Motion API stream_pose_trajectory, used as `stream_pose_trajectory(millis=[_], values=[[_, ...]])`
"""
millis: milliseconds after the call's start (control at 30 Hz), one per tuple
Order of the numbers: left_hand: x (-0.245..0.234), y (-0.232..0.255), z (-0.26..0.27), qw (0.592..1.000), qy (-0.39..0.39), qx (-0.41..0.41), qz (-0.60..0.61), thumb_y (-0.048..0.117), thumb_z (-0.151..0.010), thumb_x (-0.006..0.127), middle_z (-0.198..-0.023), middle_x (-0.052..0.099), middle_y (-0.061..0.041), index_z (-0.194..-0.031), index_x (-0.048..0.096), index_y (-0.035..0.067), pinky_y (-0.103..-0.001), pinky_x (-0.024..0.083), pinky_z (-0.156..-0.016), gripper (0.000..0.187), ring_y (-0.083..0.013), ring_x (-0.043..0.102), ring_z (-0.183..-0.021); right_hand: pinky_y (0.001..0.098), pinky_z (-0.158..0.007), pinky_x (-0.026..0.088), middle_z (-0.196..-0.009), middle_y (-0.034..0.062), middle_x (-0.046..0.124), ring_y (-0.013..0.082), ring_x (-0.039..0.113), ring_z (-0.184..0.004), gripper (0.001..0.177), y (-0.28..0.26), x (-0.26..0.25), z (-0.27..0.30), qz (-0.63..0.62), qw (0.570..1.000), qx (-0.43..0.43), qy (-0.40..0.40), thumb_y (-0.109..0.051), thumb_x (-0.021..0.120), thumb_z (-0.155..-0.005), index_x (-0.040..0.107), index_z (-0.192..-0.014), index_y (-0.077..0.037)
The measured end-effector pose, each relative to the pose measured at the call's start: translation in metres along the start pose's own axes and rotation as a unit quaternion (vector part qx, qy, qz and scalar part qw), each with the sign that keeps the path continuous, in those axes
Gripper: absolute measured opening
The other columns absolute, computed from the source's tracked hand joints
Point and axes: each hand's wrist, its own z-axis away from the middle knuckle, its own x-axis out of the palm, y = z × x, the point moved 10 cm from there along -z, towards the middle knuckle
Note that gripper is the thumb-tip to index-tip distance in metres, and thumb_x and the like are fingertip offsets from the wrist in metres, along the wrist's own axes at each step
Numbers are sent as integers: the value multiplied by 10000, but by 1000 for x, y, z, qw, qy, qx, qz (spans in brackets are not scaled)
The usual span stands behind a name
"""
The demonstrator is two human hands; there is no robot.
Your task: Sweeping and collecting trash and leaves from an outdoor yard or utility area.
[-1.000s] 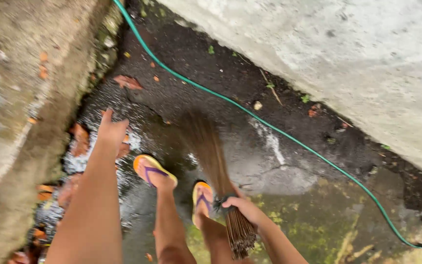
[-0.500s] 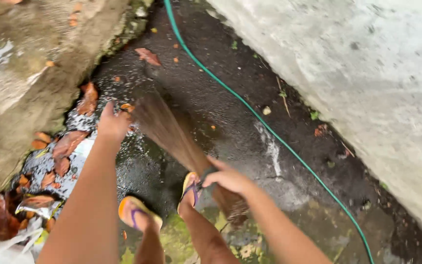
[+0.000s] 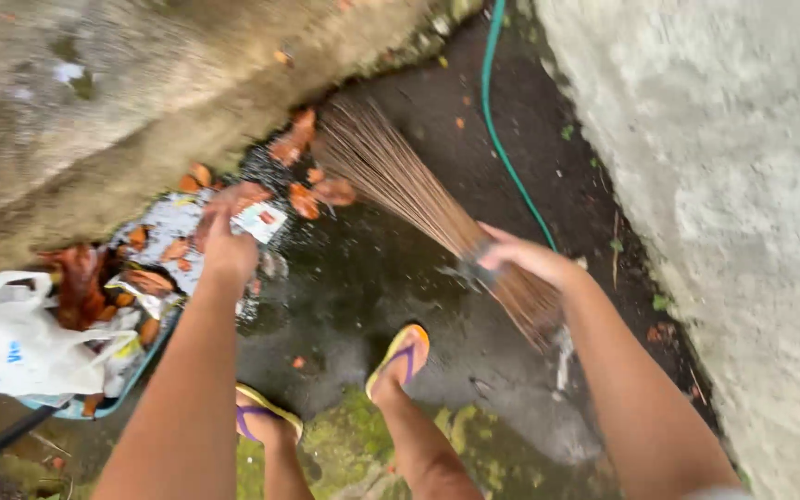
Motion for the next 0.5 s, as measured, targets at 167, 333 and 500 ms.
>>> stream_pose_trajectory(millis=[167, 333, 500], values=[[-66, -30, 12, 999, 36, 8, 1, 49, -866, 553, -1448, 563, -179, -1548, 374, 99, -355, 435, -1018, 707, -287, 564, -1283, 402, -1197, 246, -1601, 195, 395, 266, 369, -1481, 1201, -59, 82, -5, -14, 994, 30, 101, -353, 718, -604, 159, -1639, -109], [-133, -134, 40, 995, 59, -84, 22, 50, -877, 552, -1392, 578, -163, -1546, 426, 134, -357, 448, -981, 686, -275, 571, -1224, 360, -1217, 213, -1672, 173, 232, 251, 232, -1534, 1168, -61, 203, -78, 103, 993, -14, 60, -340, 775, -666, 171, -1617, -31], [-205, -287, 89, 959, 103, -226, 140, 77, -884, 559, -1153, 641, -218, -1635, 307, 115, -435, 452, -746, 792, -275, 547, -884, 456, -1080, 408, -1235, 280, 672, 277, 625, -1096, 1111, -56, 272, 0, -12, 999, 27, -33, -267, 727, -679, 255, -1679, -165]])
